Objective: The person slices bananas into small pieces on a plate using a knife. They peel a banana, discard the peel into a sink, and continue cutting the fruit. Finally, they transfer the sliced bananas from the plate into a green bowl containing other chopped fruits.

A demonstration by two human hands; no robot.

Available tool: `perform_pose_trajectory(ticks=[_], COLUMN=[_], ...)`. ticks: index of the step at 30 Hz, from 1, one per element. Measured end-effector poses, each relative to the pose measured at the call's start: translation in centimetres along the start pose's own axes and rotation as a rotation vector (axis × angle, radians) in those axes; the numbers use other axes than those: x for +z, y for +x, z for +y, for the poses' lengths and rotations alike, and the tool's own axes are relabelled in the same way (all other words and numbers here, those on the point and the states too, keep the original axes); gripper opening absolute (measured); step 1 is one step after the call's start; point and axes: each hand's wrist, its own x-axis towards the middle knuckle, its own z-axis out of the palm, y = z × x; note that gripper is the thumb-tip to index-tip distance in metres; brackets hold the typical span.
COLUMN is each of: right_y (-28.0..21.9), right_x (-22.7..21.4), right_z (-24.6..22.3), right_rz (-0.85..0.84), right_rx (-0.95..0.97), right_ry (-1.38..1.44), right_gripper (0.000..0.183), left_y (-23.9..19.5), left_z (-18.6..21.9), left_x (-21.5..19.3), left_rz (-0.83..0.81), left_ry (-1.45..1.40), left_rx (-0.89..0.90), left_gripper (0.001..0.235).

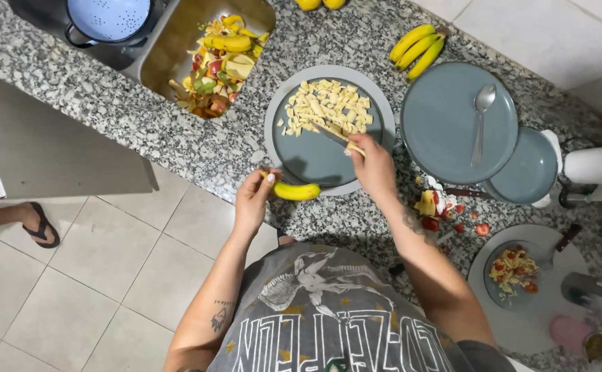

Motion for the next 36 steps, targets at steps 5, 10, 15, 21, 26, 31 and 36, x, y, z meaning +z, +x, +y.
perform_pose_trajectory(ticks=[5,10,15,21,26,31,36], right_y=[-2.8,-4.6,-5.9,-5.6,-5.8,-6.0,-5.8], right_x=[-1.6,-3.8,-1.6,-1.4,-3.0,-2.7,-4.4], right_z=[-1.8,-7.2,-6.9,-8.1,-9.5,-7.9,-9.4], right_rz=[-0.263,-0.301,-0.105,0.183,0.301,0.23,0.019], right_rx=[0.471,0.638,0.465,0.096,-0.022,-0.035,0.044], right_ry=[0.308,1.091,1.125,0.755,0.507,0.549,1.179], right_gripper=[0.035,0.033,0.033,0.031,0.029,0.028,0.028], left_y=[1.2,0.5,-1.1,-1.0,-1.1,-1.5,-3.4], left_z=[3.7,7.1,7.9,8.1,8.1,9.7,11.2], left_x=[3.4,7.1,9.7,10.8,11.0,9.4,8.2], left_rz=[-0.222,-0.333,-0.266,-0.332,-0.381,-0.484,-0.648], left_ry=[0.007,0.056,-0.102,-0.408,-0.595,-0.604,-0.192], left_rx=[0.178,0.333,0.468,0.413,0.277,0.145,0.173], left_gripper=[0.021,0.024,0.028,0.03,0.028,0.027,0.039])
